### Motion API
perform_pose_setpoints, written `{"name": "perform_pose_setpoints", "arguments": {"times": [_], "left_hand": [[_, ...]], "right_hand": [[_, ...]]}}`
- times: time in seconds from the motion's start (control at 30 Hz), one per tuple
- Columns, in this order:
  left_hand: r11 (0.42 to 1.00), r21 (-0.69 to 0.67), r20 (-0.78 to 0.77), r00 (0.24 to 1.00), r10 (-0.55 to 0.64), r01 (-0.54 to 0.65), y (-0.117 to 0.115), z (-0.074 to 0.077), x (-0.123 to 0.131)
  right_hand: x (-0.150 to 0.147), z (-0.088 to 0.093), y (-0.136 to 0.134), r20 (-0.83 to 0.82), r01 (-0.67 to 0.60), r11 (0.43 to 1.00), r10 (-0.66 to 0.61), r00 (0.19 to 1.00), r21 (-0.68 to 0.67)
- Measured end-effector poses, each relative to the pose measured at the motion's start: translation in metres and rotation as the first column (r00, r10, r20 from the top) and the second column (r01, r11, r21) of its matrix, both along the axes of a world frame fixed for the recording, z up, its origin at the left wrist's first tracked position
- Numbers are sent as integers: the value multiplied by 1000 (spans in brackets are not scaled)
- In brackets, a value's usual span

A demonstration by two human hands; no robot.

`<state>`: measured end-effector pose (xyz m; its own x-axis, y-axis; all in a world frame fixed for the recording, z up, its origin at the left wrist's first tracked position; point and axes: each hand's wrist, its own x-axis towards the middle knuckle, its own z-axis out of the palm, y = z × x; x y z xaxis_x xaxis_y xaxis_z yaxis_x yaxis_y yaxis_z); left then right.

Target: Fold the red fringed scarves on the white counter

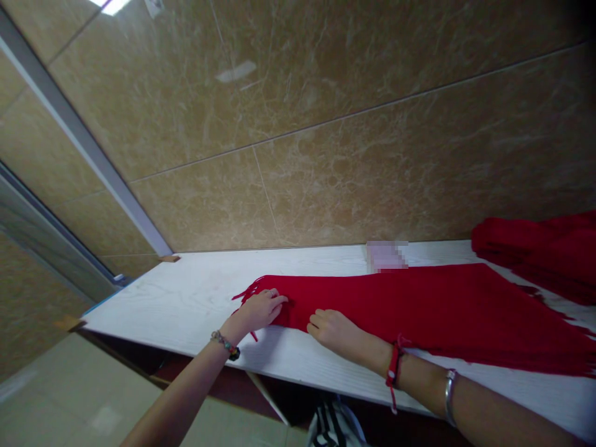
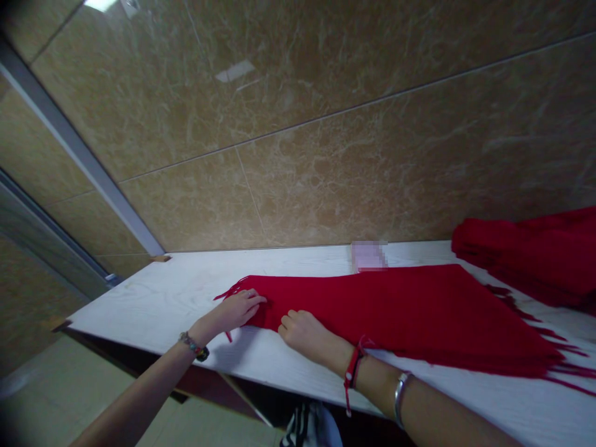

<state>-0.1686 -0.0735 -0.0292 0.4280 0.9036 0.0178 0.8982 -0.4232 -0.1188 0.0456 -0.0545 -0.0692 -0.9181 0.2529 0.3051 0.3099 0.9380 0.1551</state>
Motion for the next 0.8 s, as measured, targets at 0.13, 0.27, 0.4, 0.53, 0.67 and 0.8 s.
{"name": "perform_pose_setpoints", "arguments": {"times": [0.13, 0.27, 0.4, 0.53, 0.67, 0.8], "left_hand": [[991, -11, 56, 990, -129, 130, 3, 0, 20], [980, -65, 117, 976, -182, 190, 14, -4, 24], [986, 43, 14, 987, 162, -163, 15, -9, 15], [995, 39, 57, 994, 93, -96, 2, -13, 25], [999, -28, 92, 996, -14, 17, 3, -15, 28], [921, 85, -60, 921, 386, -380, 20, -20, 8]], "right_hand": [[-4, -12, -2, -52, 47, 999, -47, 998, -13], [-3, -18, -5, -79, 84, 996, -86, 993, -31], [-1, -18, -7, -68, 77, 997, -78, 995, -20], [-3, -19, -7, -76, 73, 997, -72, 994, -2], [-4, -18, -9, -85, 98, 995, -99, 991, -21], [-2, -13, -11, -68, 103, 993, -107, 992, -61]]}}
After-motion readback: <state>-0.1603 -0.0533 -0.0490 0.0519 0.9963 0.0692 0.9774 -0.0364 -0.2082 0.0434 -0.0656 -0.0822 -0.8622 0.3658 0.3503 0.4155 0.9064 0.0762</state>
